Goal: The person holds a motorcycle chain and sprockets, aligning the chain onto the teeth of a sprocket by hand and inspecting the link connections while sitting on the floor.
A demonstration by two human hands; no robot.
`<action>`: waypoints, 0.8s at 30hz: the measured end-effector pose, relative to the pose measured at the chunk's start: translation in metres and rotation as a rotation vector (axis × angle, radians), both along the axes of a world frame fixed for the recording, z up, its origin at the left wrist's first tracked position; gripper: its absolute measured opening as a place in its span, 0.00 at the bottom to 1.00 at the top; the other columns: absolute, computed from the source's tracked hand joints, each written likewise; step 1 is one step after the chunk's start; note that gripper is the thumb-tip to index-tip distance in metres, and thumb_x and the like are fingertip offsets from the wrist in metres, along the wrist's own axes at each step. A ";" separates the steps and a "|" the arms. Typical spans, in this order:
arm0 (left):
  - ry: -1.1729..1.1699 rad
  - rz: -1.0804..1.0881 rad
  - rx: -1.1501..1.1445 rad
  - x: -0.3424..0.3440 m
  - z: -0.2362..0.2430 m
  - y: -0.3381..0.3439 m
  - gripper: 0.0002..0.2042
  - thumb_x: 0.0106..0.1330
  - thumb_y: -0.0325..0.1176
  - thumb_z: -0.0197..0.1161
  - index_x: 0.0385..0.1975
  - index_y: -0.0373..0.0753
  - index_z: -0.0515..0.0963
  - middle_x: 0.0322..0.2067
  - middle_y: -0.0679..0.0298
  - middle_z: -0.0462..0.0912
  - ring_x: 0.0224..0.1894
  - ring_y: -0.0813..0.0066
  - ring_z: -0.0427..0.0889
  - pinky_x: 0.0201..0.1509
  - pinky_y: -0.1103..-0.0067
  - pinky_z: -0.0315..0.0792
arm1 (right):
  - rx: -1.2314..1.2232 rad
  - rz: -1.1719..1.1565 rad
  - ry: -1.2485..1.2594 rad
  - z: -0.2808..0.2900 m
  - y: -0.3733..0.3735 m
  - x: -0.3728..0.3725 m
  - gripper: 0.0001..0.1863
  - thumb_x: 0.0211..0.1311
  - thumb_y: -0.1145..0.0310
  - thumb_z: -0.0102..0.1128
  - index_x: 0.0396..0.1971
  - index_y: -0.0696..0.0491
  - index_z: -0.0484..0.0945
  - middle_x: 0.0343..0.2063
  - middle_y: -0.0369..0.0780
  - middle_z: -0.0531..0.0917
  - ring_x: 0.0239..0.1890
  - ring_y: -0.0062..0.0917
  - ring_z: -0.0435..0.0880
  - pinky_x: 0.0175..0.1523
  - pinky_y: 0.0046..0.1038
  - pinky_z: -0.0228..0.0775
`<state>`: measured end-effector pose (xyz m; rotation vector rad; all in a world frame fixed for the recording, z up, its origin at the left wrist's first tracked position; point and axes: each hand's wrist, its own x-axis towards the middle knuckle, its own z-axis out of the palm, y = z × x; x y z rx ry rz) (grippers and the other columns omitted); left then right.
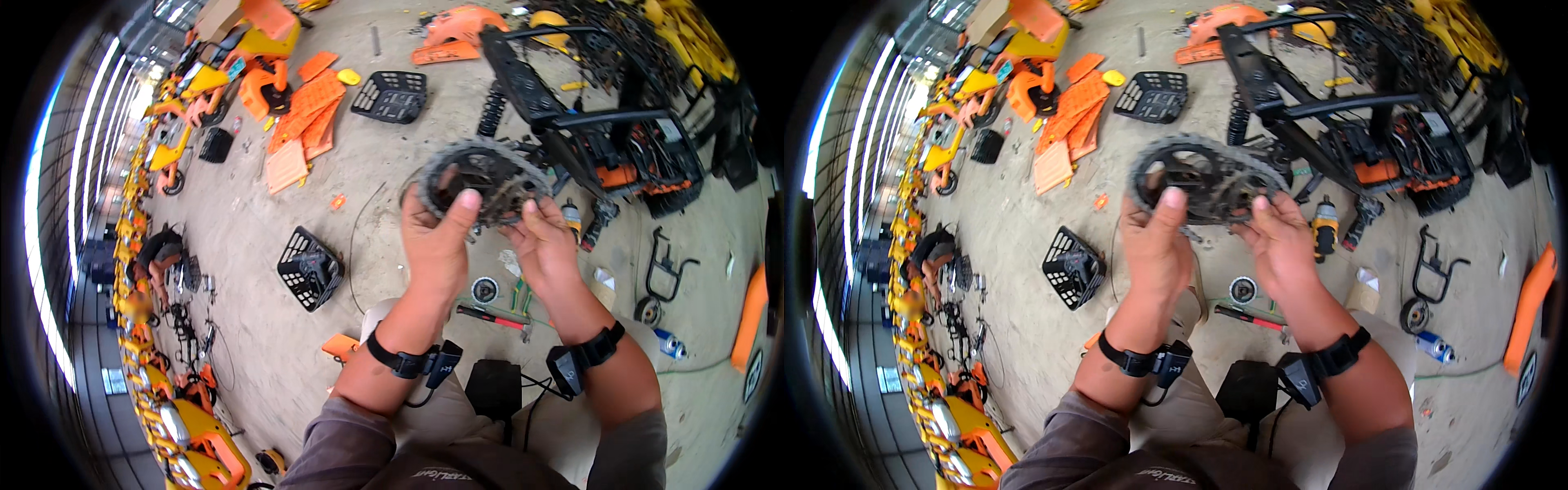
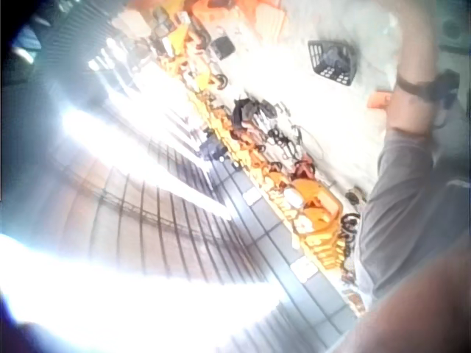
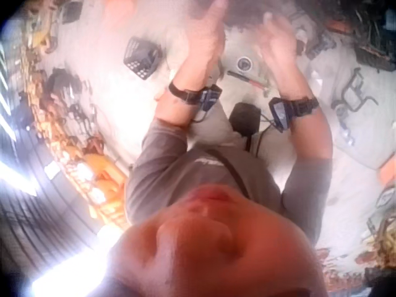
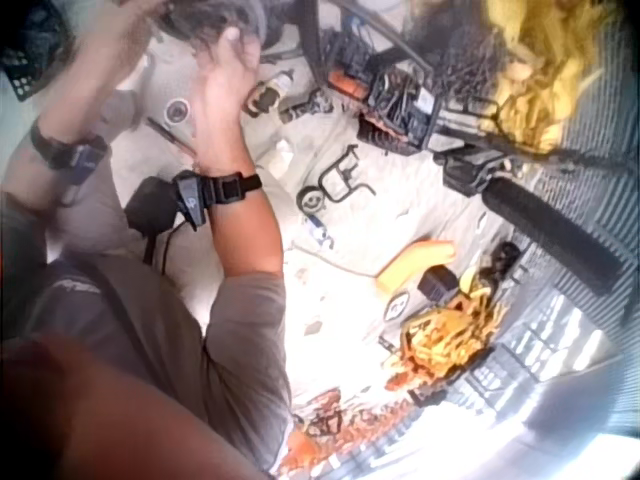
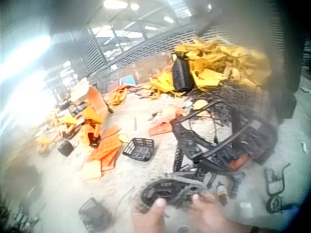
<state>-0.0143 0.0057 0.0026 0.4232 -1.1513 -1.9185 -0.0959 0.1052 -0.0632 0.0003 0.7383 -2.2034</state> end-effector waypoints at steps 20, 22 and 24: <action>-0.047 -0.081 -0.316 0.013 0.008 -0.002 0.28 0.51 0.22 0.70 0.53 0.32 0.67 0.46 0.60 0.75 0.50 0.77 0.73 0.56 0.79 0.67 | 0.026 -0.026 0.189 -0.019 0.020 -0.030 0.13 0.68 0.70 0.49 0.50 0.56 0.69 0.50 0.41 0.76 0.52 0.26 0.75 0.59 0.30 0.69; -0.106 -0.084 -0.366 0.016 0.010 -0.001 0.27 0.51 0.23 0.70 0.52 0.32 0.68 0.45 0.61 0.76 0.49 0.77 0.73 0.55 0.80 0.67 | 0.042 -0.053 0.211 -0.016 0.021 -0.032 0.13 0.67 0.70 0.51 0.49 0.57 0.69 0.49 0.43 0.76 0.50 0.28 0.77 0.58 0.30 0.70; -0.183 -0.075 -0.421 0.019 0.016 -0.001 0.23 0.52 0.26 0.70 0.48 0.32 0.71 0.43 0.62 0.77 0.47 0.79 0.73 0.53 0.80 0.68 | 0.061 -0.068 0.221 -0.012 0.022 -0.031 0.13 0.67 0.70 0.51 0.49 0.57 0.69 0.49 0.43 0.76 0.50 0.28 0.77 0.58 0.30 0.70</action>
